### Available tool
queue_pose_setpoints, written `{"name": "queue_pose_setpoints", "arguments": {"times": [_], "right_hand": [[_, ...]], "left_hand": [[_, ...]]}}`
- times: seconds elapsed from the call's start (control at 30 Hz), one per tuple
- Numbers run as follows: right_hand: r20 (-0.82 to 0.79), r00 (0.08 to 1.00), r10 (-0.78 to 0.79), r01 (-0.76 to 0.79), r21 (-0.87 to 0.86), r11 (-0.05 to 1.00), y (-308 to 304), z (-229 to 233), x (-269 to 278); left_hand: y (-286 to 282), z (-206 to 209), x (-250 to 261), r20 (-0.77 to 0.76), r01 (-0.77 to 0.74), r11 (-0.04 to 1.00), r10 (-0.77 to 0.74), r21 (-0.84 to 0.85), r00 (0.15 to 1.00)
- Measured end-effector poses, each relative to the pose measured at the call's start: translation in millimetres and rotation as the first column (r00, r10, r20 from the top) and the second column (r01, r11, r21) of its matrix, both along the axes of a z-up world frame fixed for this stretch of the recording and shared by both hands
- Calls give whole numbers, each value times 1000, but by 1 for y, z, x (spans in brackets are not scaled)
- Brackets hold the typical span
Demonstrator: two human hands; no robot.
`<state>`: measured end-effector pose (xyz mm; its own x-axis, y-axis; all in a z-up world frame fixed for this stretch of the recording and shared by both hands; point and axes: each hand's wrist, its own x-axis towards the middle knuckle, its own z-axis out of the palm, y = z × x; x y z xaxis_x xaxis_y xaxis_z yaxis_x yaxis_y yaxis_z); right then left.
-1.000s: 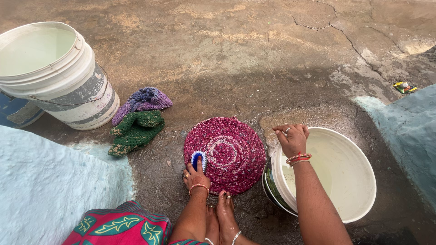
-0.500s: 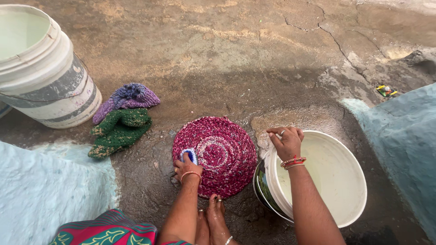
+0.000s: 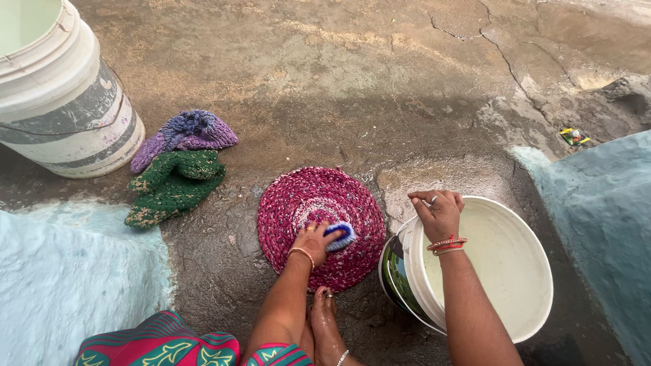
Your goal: The person washes a circular rug by hand using a brush and water from a bucket, scrubbing the surface repeatedly and dipping the brush back into the water.
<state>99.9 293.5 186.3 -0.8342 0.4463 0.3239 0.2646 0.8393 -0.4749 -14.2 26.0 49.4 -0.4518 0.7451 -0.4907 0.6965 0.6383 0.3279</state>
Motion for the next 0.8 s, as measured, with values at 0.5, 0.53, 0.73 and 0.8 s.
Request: {"name": "queue_pose_setpoints", "arguments": {"times": [0.5, 0.53, 0.73, 0.8], "right_hand": [[-5, 1000, 20, -20, -11, 1000, 6, -5, 2], [6, 1000, 12, -12, -2, 1000, 7, -6, 2], [53, 998, -21, 20, 24, 1000, 8, -4, -5], [72, 997, -25, 24, 14, 1000, 6, -2, -4]], "left_hand": [[-44, -23, -22, -24, -890, 456, 889, -18, 457], [-41, -23, -22, -12, -896, 444, 896, -14, 445], [4, -30, 17, -42, -559, 828, 561, 56, 827], [29, -33, 48, -89, -211, 975, 217, 69, 972]]}}
